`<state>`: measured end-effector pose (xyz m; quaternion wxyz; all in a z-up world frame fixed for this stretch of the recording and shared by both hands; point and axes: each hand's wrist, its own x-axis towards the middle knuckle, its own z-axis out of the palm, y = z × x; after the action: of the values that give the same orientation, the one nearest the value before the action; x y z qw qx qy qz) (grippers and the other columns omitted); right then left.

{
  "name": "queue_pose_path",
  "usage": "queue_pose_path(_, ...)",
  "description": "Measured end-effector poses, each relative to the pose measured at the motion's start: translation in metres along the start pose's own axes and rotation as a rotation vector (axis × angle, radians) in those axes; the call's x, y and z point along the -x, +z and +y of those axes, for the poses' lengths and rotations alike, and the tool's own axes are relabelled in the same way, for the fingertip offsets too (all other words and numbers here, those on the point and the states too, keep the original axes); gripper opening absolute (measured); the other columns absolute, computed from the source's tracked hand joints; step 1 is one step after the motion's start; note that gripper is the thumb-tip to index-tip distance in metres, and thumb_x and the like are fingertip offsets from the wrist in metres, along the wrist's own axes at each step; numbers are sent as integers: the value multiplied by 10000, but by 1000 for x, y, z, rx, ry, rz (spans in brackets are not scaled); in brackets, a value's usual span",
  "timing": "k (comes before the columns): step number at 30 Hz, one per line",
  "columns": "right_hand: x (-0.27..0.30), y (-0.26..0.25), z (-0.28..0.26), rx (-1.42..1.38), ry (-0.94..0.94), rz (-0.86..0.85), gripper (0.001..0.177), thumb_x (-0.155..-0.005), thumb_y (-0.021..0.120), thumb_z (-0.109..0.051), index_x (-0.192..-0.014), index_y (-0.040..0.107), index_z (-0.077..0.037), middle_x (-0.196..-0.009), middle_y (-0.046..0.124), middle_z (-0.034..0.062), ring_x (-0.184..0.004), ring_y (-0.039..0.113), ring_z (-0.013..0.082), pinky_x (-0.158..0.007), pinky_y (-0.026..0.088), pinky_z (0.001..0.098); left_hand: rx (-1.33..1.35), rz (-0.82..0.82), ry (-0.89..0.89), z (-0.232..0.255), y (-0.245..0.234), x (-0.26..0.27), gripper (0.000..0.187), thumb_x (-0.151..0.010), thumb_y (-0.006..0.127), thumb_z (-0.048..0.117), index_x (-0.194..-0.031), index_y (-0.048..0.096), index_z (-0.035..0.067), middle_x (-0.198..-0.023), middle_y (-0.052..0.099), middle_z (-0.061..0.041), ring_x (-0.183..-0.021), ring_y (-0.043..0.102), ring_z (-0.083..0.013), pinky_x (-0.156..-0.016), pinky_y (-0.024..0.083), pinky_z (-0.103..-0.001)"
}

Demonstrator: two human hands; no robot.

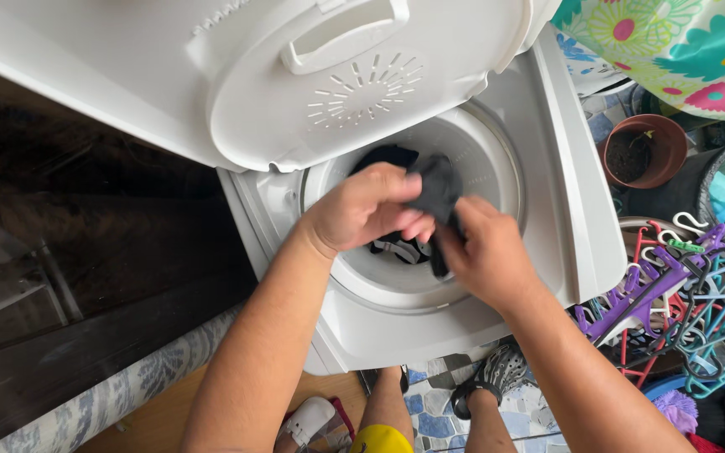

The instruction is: The person removes clothes from a washing machine by hand, attaches garments to clips on a drying rack, and unloads more clothes from the washing machine.

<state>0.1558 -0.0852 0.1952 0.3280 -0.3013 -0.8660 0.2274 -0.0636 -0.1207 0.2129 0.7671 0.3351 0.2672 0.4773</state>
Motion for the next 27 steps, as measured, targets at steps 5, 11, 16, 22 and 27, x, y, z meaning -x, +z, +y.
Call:
queue_pose_path(5, 18, -25, 34, 257, 78, 171, 447, -871, 664, 12, -1313, 622, -41, -1154, 692, 199, -1073, 689, 420, -933, 575, 456, -947, 604, -190, -10, -9, -29, 564, -1060, 392, 410, -801, 722, 32, -798, 750, -97, -777, 732, -220, -797, 566, -370)
queue_pose_path(11, 11, -37, 23, 323, 16, 117, 663, -671, 725, 6, -1326, 640, -54, -941, 647, 136, -855, 648, 363, -762, 524, 466, -1853, 372, -230, -123, -80, -115, 247, -859, 629, 304, -1053, 764, 231, -1145, 730, -81, -1132, 651, -323, -938, 492, -489)
queue_pose_path(16, 8, -37, 28, 421, -84, 48, 710, -564, 799, -86, -1258, 656, -45, -839, 602, 74, -794, 644, 278, -741, 505, 407, -1814, 87, -486, -245, -139, -175, 247, -862, 628, 284, -1044, 762, 186, -1115, 733, -104, -1080, 661, -318, -904, 500, -472)
queue_pose_path(22, 11, -33, 40, 454, -83, 76, 666, -625, 789, -47, -1279, 665, -50, -810, 571, 51, -720, 596, 245, -683, 480, 382, -1576, 9, -692, -282, -166, -184, 252, -867, 627, 256, -1031, 760, 118, -1071, 737, -137, -1001, 676, -311, -853, 512, -446)
queue_pose_path(27, 8, -38, 36, 402, -79, 93, 687, -587, 755, -43, -1268, 663, -36, -796, 566, 59, -709, 598, 249, -659, 474, 390, -1526, -103, -769, -186, -149, -172, 262, -871, 626, 232, -1020, 758, 62, -1034, 741, -164, -935, 689, -305, -810, 522, -425)
